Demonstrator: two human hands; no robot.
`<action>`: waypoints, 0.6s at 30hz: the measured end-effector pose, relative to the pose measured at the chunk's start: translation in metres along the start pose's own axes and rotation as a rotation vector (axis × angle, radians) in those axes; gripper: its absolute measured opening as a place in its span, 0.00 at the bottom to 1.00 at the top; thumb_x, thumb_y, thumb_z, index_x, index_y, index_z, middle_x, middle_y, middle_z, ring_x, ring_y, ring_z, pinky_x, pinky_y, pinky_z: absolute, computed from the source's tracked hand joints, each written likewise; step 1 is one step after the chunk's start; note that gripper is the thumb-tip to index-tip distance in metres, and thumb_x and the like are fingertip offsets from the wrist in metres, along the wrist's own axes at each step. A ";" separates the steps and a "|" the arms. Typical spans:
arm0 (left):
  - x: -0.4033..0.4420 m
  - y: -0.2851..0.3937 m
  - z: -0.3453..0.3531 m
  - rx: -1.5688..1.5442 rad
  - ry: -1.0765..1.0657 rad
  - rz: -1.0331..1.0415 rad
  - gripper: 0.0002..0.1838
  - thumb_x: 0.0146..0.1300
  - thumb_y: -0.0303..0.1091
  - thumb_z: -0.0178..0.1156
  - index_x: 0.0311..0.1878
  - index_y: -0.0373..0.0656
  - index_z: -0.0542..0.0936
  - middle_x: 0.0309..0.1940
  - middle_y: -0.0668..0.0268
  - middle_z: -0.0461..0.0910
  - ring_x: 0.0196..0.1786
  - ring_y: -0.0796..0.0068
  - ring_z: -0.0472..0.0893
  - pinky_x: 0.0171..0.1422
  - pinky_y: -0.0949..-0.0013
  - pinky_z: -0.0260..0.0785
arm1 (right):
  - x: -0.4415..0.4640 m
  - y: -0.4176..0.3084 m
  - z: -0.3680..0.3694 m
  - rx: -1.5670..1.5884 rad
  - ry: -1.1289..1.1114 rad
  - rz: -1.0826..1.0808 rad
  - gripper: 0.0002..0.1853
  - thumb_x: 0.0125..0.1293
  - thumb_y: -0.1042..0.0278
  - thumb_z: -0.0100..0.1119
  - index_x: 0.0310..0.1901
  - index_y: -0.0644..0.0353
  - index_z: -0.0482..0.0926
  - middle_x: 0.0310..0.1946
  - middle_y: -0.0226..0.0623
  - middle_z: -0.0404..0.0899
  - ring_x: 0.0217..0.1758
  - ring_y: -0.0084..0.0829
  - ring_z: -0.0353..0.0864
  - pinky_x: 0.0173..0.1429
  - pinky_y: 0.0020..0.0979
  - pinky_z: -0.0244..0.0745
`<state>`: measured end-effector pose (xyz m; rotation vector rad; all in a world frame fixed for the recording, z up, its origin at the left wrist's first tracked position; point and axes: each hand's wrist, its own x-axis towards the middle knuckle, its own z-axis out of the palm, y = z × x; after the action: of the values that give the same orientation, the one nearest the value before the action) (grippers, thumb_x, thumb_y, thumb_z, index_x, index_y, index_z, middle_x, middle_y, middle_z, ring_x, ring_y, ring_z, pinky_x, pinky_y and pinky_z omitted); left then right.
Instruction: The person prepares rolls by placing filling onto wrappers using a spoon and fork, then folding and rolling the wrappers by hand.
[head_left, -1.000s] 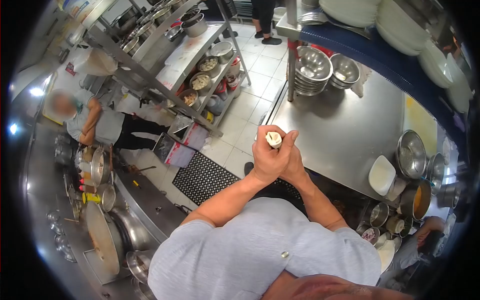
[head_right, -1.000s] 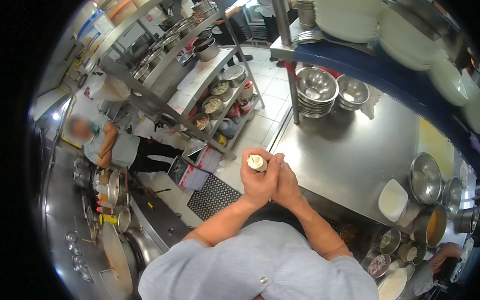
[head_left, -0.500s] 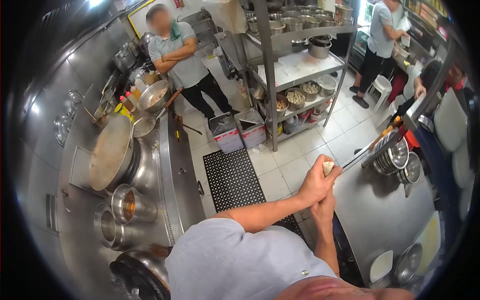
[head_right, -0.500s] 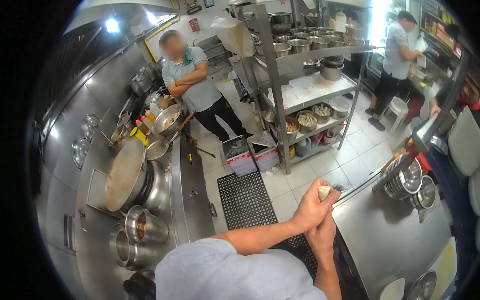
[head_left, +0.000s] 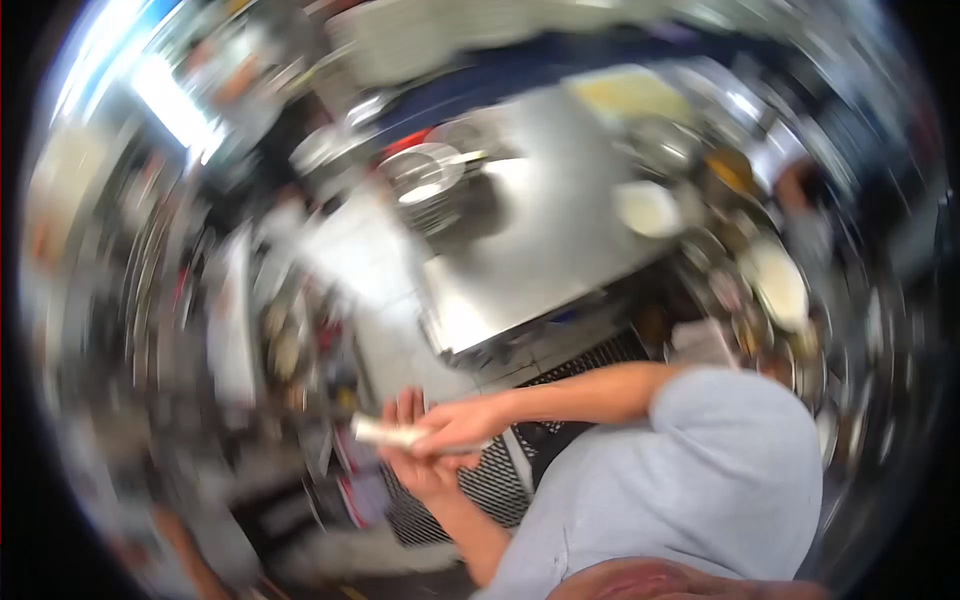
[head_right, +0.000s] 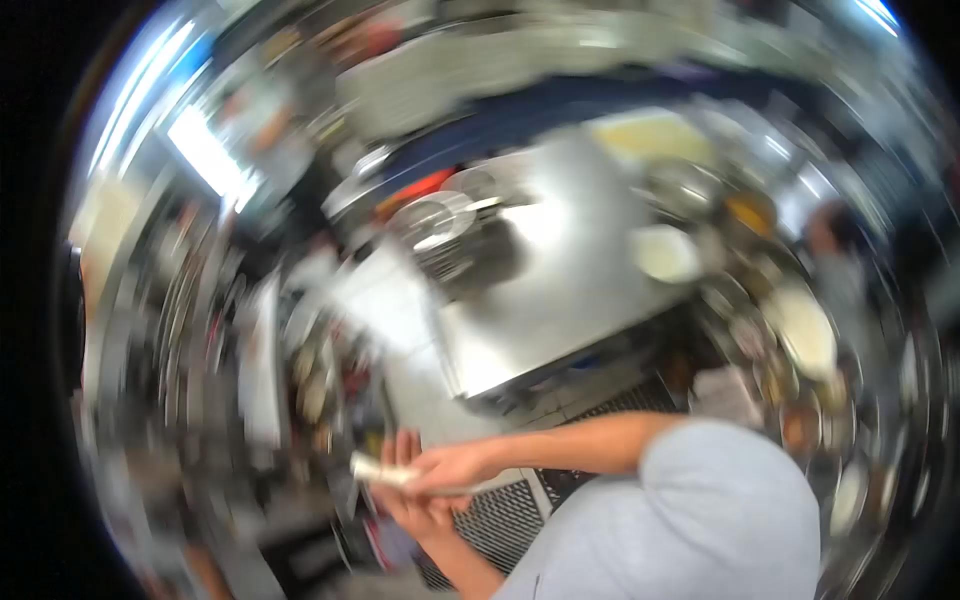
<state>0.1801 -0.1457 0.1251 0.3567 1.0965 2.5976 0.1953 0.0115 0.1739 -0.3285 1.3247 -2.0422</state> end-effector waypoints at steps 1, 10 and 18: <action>-0.009 -0.007 0.008 0.003 0.131 -0.106 0.41 0.77 0.63 0.36 0.77 0.36 0.58 0.72 0.41 0.65 0.74 0.48 0.67 0.71 0.50 0.71 | 0.003 0.009 -0.004 0.007 0.058 0.029 0.19 0.78 0.51 0.51 0.47 0.64 0.76 0.25 0.30 0.77 0.21 0.23 0.78 0.23 0.24 0.76; 0.031 -0.090 0.068 -0.188 0.251 -0.207 0.17 0.78 0.51 0.53 0.40 0.47 0.69 0.26 0.75 0.67 0.28 0.82 0.69 0.41 0.69 0.75 | -0.130 0.013 -0.057 -0.060 0.218 0.156 0.27 0.78 0.47 0.48 0.48 0.71 0.75 0.26 0.40 0.81 0.22 0.28 0.83 0.24 0.27 0.79; 0.080 -0.196 0.260 -0.128 -0.098 -0.252 0.23 0.75 0.57 0.53 0.54 0.46 0.73 0.33 0.71 0.73 0.31 0.75 0.72 0.49 0.58 0.70 | -0.279 -0.012 -0.144 0.199 0.286 -0.089 0.25 0.80 0.45 0.46 0.50 0.63 0.76 0.23 0.35 0.79 0.19 0.21 0.78 0.18 0.21 0.67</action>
<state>0.2285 0.1833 0.1684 0.2924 0.8763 2.3852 0.3208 0.2993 0.1595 -0.0040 1.2738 -2.3405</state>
